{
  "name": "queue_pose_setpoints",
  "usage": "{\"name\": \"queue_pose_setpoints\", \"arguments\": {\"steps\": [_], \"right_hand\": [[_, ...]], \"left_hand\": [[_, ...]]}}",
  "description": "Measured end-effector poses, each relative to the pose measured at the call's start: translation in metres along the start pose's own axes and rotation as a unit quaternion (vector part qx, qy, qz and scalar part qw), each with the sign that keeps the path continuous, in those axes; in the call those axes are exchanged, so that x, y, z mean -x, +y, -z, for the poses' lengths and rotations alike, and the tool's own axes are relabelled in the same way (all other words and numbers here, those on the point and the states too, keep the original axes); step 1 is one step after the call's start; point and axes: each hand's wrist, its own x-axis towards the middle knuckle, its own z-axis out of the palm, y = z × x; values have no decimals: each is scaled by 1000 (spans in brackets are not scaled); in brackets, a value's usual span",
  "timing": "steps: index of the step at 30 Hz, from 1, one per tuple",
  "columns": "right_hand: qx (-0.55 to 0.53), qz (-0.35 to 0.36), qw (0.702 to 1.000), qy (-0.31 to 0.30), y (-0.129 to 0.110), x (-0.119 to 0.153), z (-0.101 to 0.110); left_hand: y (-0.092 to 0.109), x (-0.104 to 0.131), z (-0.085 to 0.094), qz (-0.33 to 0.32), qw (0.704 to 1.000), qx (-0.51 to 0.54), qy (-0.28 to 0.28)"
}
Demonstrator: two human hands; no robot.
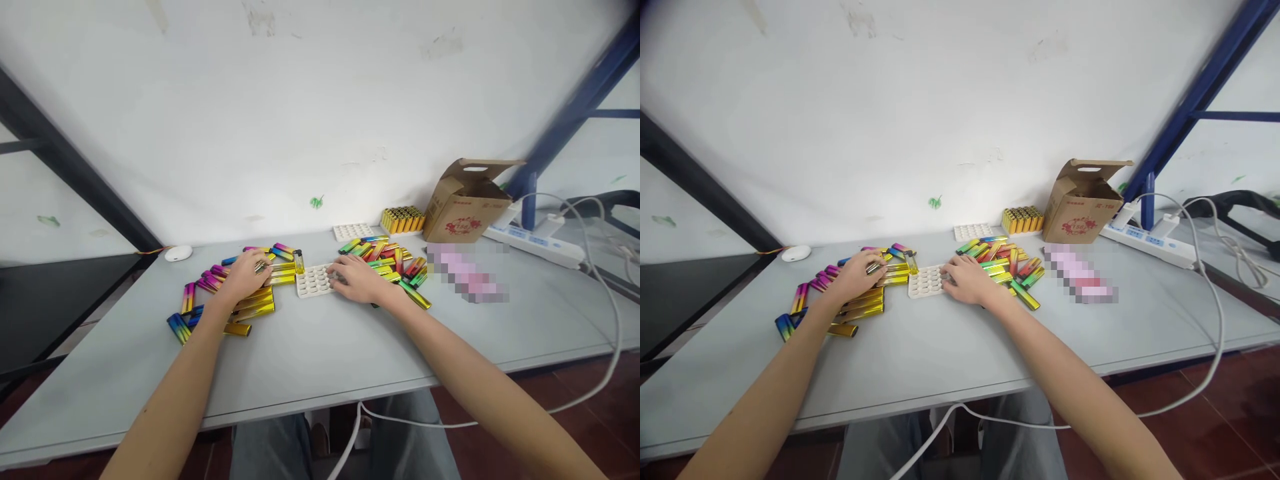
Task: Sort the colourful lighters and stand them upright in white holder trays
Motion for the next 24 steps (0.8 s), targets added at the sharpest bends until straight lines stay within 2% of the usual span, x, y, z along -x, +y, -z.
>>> {"name": "queue_pose_setpoints", "arguments": {"steps": [3, 6, 11, 13, 15, 18, 21, 24], "right_hand": [[-1, -1, 1000, 1, -1, 0, 0], [-3, 0, 1000, 0, -1, 0, 1], [-6, -1, 1000, -5, -2, 0, 2], [-5, -1, 1000, -6, -2, 0, 3], [-5, -1, 1000, -6, -2, 1, 3], [-7, 1, 1000, -7, -2, 1, 3], [-10, -2, 1000, -6, -1, 1, 2], [-7, 2, 1000, -3, -1, 1, 1]], "left_hand": [[5, 1, 5, -8, 1000, 25, 10], [14, 3, 10, 26, 997, 69, 22], [29, 4, 13, 63, 970, 201, 126], [34, 2, 12, 75, 947, 265, 166], [39, 0, 12, 97, 918, 340, 179], [44, -1, 12, 124, 859, 472, 153], [49, -1, 15, 117, 799, 579, 113], [54, 1, 19, 116, 761, 632, 91]]}}
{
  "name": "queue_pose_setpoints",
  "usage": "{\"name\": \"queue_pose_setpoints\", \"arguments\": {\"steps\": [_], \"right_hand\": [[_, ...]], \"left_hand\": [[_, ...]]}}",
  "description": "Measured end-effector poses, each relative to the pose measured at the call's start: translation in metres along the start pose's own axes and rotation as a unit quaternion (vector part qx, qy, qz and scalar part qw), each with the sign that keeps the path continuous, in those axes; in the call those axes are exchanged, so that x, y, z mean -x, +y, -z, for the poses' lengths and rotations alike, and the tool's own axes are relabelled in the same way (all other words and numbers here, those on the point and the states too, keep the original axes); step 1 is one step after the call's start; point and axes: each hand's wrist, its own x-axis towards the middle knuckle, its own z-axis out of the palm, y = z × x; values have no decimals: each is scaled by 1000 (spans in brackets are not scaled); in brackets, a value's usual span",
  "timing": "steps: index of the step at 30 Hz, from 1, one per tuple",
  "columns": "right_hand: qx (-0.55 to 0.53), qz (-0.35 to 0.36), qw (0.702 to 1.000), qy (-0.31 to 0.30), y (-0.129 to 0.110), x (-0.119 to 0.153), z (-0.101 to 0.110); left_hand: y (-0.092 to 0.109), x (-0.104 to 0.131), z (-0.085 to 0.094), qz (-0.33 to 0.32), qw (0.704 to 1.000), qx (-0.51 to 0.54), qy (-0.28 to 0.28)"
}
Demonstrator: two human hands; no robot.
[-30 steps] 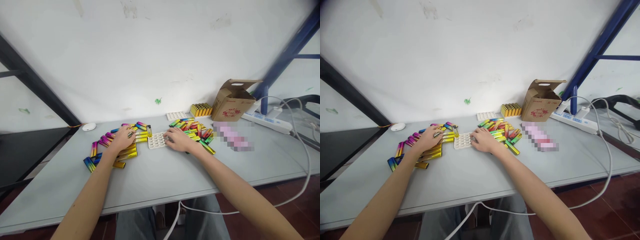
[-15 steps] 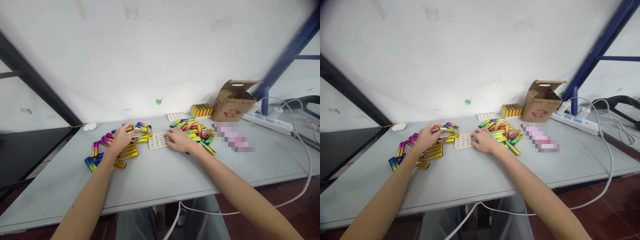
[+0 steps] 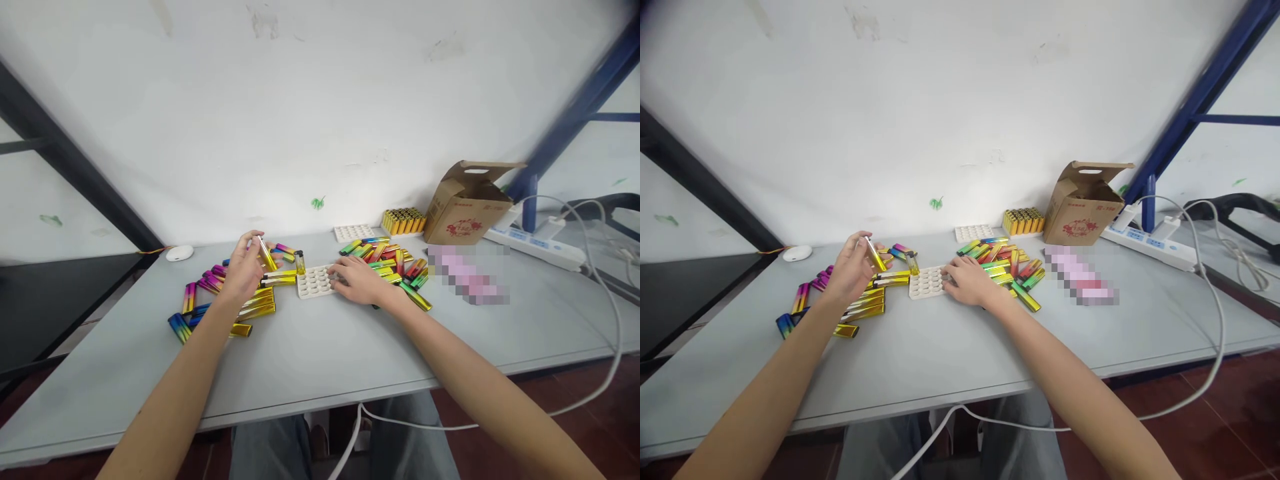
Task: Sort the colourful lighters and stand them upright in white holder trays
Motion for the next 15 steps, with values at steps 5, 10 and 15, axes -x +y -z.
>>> {"name": "queue_pose_setpoints", "arguments": {"steps": [5, 10, 15], "right_hand": [[3, -1, 1000, 3, 0, 0, -2], [4, -3, 1000, 5, 0, -1, -2], [7, 1, 1000, 5, 0, -1, -2]], "left_hand": [[3, 4, -3, 49, 996, 62, -32], [0, 6, -9, 79, 992, 88, -44], [5, 12, -16, 115, 990, 60, -53]]}}
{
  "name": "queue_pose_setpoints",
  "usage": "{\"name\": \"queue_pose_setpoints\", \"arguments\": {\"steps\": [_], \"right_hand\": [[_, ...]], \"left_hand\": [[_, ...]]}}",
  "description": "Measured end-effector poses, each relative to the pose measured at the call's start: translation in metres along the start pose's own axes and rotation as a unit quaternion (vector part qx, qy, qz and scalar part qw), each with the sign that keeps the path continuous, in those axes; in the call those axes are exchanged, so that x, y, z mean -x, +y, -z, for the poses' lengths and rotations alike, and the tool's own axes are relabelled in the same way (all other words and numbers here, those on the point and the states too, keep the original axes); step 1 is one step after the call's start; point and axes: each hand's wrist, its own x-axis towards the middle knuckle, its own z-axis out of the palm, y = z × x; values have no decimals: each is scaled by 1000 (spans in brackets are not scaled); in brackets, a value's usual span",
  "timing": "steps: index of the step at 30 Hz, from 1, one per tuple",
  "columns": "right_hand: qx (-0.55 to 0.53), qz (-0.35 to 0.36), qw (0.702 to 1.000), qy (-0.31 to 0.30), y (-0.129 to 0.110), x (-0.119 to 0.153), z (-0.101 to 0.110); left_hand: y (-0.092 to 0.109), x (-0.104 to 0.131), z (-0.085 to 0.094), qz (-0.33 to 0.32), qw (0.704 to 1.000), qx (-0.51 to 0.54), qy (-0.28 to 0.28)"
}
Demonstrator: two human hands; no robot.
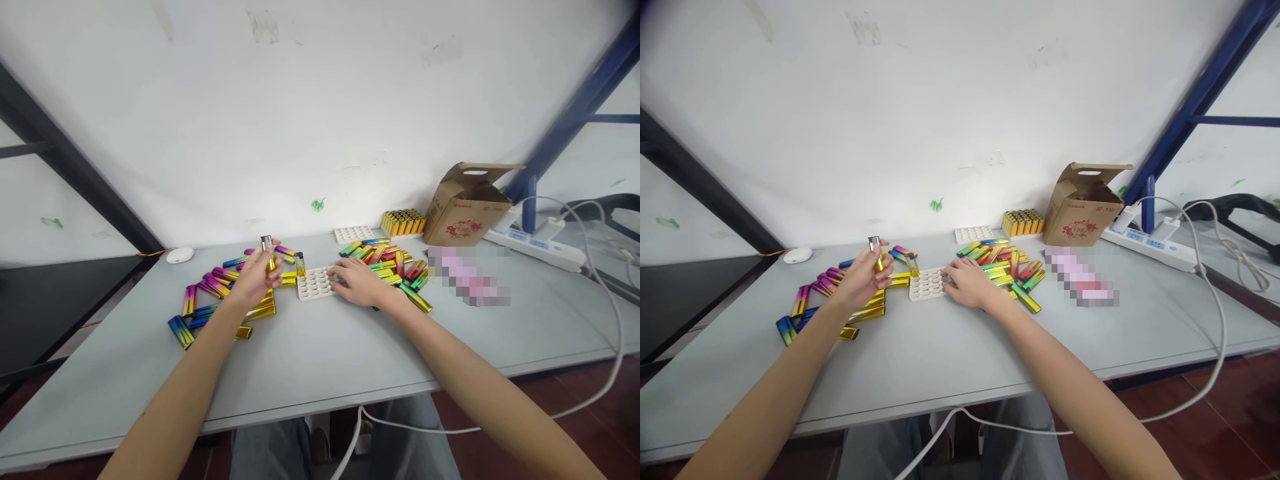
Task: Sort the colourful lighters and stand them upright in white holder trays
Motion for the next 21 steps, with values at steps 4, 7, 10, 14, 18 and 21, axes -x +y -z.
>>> {"name": "queue_pose_setpoints", "arguments": {"steps": [4, 7, 10, 14, 18, 21], "right_hand": [[-1, -2, 1000, -4, -1, 0, 0], [1, -1, 1000, -3, -1, 0, 0], [1, -2, 1000, -1, -1, 0, 0], [0, -2, 1000, -3, -1, 0, 0], [4, -1, 1000, -4, -1, 0, 0], [6, -1, 1000, -3, -1, 0, 1]], "left_hand": [[6, 3, 0, 43, 998, 30, -43], [8, 3, 1, 69, 995, 42, -65], [6, 1, 2, 75, 995, 23, -68], [1, -2, 3, 70, 996, -11, -57], [-3, -4, 2, 62, 997, -26, -47], [-5, -5, -1, 52, 998, -27, -34]]}}
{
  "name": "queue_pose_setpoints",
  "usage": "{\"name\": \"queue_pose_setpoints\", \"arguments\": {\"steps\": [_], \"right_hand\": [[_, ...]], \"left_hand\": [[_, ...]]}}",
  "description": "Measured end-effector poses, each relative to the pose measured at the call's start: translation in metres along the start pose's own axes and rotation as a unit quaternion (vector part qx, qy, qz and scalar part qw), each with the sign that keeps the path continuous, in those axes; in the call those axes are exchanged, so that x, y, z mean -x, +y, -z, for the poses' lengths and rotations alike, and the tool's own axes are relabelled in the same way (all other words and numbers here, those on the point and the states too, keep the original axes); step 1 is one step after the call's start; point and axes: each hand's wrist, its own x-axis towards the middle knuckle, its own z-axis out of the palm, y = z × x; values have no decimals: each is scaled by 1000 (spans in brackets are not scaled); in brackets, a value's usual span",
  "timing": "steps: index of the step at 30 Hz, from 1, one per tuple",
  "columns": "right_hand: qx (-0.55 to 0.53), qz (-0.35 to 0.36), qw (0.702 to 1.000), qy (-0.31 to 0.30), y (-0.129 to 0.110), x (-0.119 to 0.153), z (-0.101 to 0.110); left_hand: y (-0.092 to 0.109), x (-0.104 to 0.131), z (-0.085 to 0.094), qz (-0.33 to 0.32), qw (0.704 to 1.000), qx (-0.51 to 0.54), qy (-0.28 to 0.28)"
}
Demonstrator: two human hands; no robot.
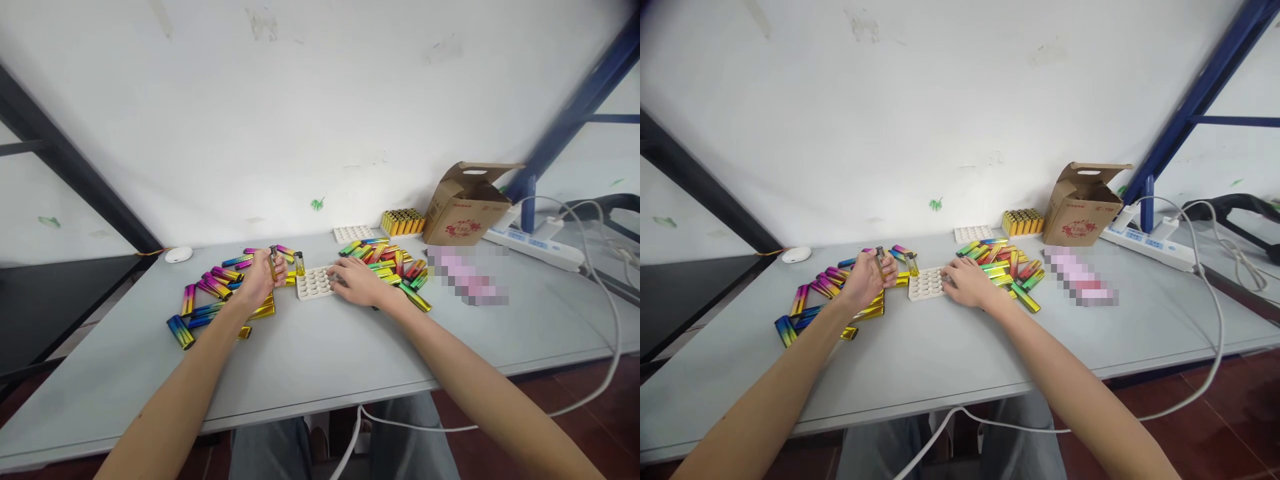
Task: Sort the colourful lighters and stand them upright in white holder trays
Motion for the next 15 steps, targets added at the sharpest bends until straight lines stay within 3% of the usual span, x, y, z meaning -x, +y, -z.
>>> {"name": "queue_pose_setpoints", "arguments": {"steps": [5, 15], "right_hand": [[3, 4, 1000, 3, 0, 0, 0], [5, 3, 1000, 3, 1, 0, -2]], "left_hand": [[-2, 0, -4, -4, 1000, 21, 8], [-3, 4, -8, 0, 997, 64, -36]]}}
